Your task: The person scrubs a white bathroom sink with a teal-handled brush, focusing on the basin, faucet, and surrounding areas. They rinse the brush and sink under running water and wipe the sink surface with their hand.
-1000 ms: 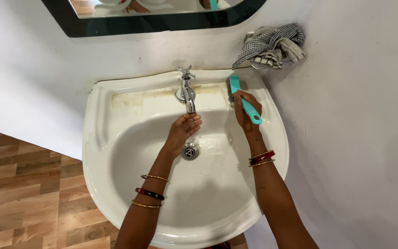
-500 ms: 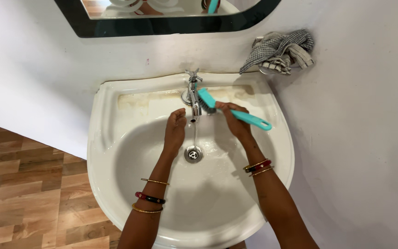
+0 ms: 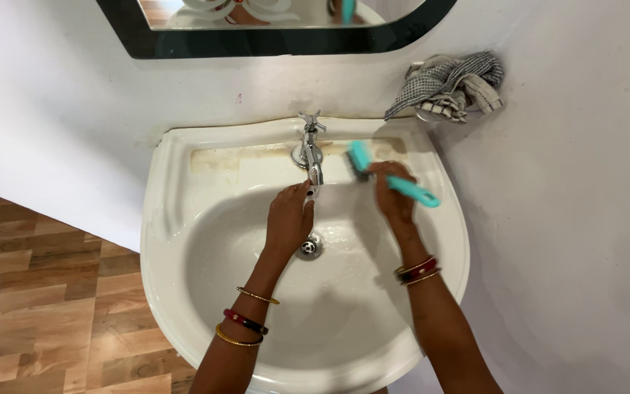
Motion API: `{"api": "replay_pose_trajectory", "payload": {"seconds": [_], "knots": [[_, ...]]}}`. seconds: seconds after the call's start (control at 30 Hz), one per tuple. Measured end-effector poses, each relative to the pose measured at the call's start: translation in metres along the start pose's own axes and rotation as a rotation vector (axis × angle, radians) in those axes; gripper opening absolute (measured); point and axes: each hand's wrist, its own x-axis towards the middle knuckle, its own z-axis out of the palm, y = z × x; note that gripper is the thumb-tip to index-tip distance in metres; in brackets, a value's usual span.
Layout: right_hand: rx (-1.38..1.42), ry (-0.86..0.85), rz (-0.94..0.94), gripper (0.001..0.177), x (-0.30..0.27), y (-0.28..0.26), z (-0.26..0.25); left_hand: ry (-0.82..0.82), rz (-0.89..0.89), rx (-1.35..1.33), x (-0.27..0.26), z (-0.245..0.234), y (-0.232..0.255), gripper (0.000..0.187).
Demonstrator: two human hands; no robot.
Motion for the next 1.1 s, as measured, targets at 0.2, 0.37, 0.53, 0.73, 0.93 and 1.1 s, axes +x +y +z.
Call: {"api": "replay_pose_trajectory", "payload": {"seconds": [0.2, 0.37, 0.53, 0.73, 0.93, 1.1], "knots": [[0.072, 0.132, -0.090, 0.025, 0.011, 0.022, 0.002, -0.012, 0.003, 0.062, 0.000, 0.008, 0.004, 0.055], [-0.157, 0.095, -0.315, 0.028, 0.000, 0.015, 0.022, -0.032, 0.015, 0.054, -0.006, 0.015, 0.001, 0.067], [-0.120, 0.311, -0.008, 0.027, 0.017, 0.026, -0.025, -0.031, 0.015, 0.114, -0.006, 0.014, 0.000, 0.066], [-0.032, -0.031, -0.150, 0.027, 0.015, 0.022, 0.016, -0.102, -0.051, 0.259, 0.008, -0.014, 0.007, 0.046], [-0.148, 0.299, -0.106, 0.027, 0.023, 0.042, -0.035, 0.177, -0.146, 0.177, -0.001, -0.049, -0.016, 0.040], [-0.020, 0.070, -0.150, 0.027, 0.012, 0.031, 0.005, -0.076, -0.344, 0.423, -0.041, -0.075, -0.042, 0.064]]}}
